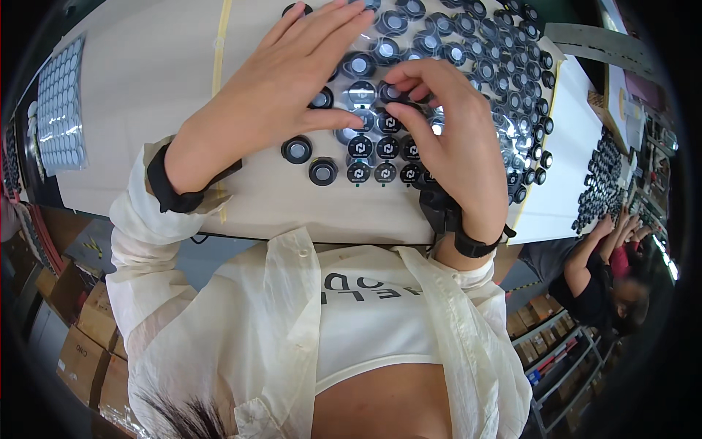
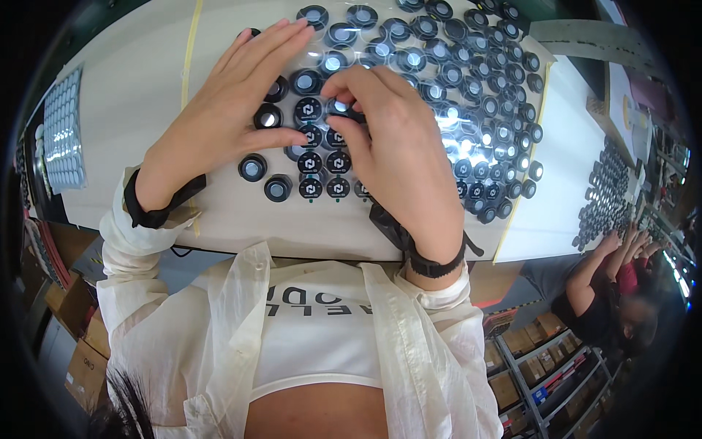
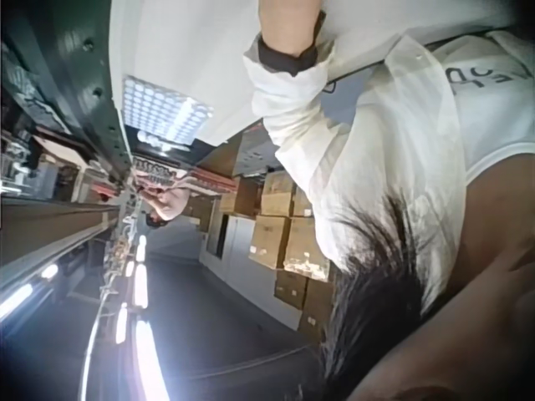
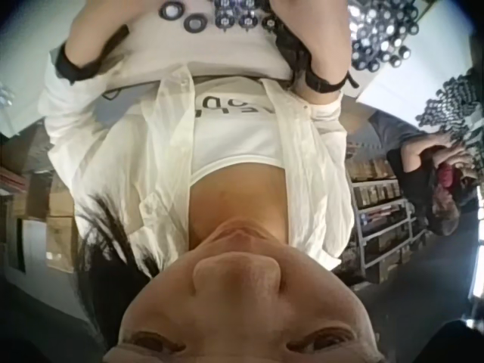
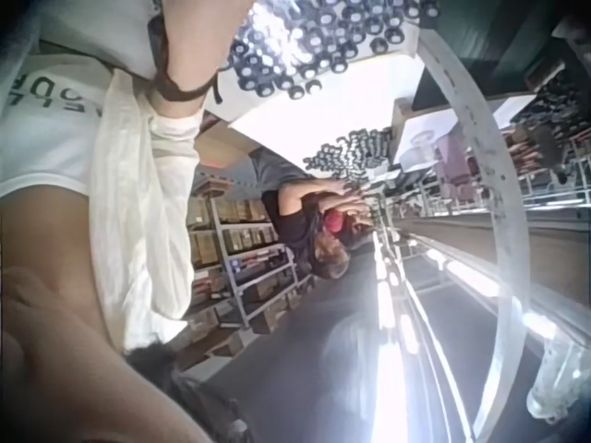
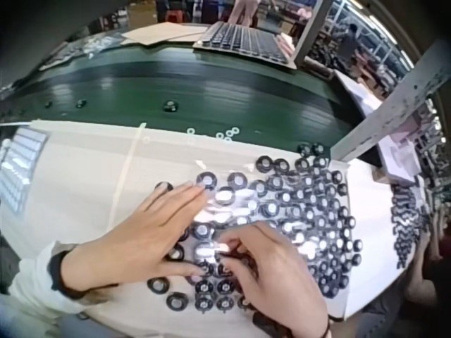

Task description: The recorder is manually assembling small circular electronic components by pressing parts together at a production workbench.

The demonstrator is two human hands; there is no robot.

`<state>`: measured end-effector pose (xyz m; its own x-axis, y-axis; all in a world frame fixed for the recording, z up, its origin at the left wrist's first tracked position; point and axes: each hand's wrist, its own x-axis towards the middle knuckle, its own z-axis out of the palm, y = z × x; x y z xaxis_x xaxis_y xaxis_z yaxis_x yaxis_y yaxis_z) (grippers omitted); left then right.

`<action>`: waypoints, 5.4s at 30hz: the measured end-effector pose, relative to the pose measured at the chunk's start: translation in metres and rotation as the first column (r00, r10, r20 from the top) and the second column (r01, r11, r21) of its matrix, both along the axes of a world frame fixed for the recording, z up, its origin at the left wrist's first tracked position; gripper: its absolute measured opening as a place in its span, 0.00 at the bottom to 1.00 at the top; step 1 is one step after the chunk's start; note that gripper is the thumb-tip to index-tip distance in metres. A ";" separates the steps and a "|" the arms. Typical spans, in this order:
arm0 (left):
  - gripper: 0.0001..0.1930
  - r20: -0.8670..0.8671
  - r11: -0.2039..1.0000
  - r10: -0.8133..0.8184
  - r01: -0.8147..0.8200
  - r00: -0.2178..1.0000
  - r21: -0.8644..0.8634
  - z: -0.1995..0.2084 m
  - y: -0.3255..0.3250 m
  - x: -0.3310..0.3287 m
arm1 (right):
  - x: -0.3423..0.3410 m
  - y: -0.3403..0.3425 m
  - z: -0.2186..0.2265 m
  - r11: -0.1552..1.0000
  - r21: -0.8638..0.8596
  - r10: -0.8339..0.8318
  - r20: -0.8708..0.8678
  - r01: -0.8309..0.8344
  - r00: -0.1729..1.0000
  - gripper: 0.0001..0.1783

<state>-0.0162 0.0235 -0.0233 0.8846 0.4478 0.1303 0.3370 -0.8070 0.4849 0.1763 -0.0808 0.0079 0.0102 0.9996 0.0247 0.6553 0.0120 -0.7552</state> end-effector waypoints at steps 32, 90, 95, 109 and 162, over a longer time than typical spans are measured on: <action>0.35 0.088 0.990 0.139 -0.138 0.986 -0.018 0.024 0.029 -0.003 | 0.011 -0.008 0.026 0.965 0.032 -0.191 -0.591 0.259 0.784 0.10; 0.20 0.366 0.693 0.512 -0.122 0.777 -0.710 0.023 -0.029 0.022 | -0.016 -0.003 -0.018 0.887 0.146 -0.283 -0.576 0.438 0.767 0.08; 0.20 0.386 0.738 0.466 -0.109 0.796 -0.666 0.020 -0.023 0.025 | -0.015 0.000 -0.021 0.900 0.206 -0.269 -0.429 0.383 0.863 0.11; 0.16 -0.023 0.924 0.314 -0.299 0.949 0.239 -0.002 0.186 0.032 | -0.001 -0.001 -0.006 0.990 -0.060 -0.132 -0.118 0.126 0.984 0.09; 0.22 0.210 0.642 0.408 -0.115 0.889 -0.758 0.028 -0.004 -0.013 | 0.001 -0.011 0.008 0.967 -0.119 -0.234 -0.765 0.226 0.600 0.13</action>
<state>-0.0294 0.0193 0.0051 0.6768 0.7325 -0.0733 0.1770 -0.0653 0.9820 0.1769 -0.0923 0.0157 0.2507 0.9617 -0.1111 -0.1837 -0.0654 -0.9808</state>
